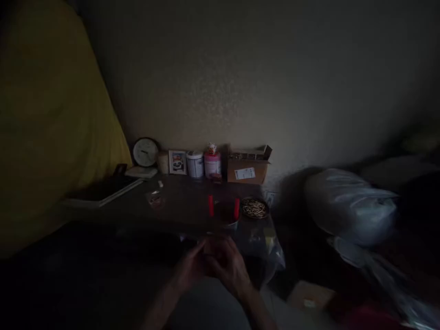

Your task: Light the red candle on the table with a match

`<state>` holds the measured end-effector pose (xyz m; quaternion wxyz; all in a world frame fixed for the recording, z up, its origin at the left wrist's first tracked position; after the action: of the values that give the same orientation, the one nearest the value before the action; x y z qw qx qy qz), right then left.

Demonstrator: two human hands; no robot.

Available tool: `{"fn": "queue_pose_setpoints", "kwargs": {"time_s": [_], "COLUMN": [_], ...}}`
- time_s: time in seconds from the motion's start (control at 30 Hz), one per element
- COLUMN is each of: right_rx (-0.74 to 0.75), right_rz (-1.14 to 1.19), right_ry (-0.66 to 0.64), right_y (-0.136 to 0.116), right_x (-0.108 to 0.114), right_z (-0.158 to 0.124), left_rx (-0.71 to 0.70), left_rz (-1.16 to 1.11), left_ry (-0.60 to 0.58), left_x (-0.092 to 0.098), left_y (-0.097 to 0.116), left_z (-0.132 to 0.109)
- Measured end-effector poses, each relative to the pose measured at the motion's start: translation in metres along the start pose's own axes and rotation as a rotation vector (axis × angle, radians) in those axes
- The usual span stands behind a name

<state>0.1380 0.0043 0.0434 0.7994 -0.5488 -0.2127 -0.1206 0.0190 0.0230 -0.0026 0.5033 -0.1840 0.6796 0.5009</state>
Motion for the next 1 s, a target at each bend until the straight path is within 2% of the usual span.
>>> {"fn": "queue_pose_setpoints", "kwargs": {"time_s": [0.17,0.3,0.5,0.67,0.83,1.0], "right_rx": [-0.083,-0.067,-0.058,-0.011,-0.071,-0.11], "right_rz": [0.017,-0.131,-0.334,-0.431,-0.484,-0.587], "right_ry": [0.11,0.122,0.03,-0.05,-0.097,-0.137], "right_y": [0.013,0.025,0.031,0.034,0.04,0.046], "right_x": [0.018,0.016,0.01,0.009,0.008,0.006], "right_z": [0.006,0.011,0.011,0.008,0.008,0.005], "left_rx": [-0.026,0.045,0.072,0.041,0.071,0.097], "left_rz": [0.057,0.123,0.247,0.452,0.55,0.612], "left_ry": [0.1,0.153,0.17,0.155,0.149,0.148], "left_x": [0.004,0.012,0.023,0.02,0.014,0.02], "left_y": [0.001,-0.004,-0.009,-0.006,-0.002,-0.002], "left_z": [0.003,0.003,0.006,0.004,-0.001,-0.001]}}
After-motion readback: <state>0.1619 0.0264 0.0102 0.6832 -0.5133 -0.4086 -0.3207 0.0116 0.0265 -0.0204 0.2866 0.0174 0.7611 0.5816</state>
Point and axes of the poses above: each hand's wrist, its own z-axis towards the middle knuckle, its own x-axis out of the back of the hand, y = z × x, the point moved 3 cm from there along z, towards the middle knuckle, and after that the axes turned 11 degrees about -x, right-handed, at the moved point
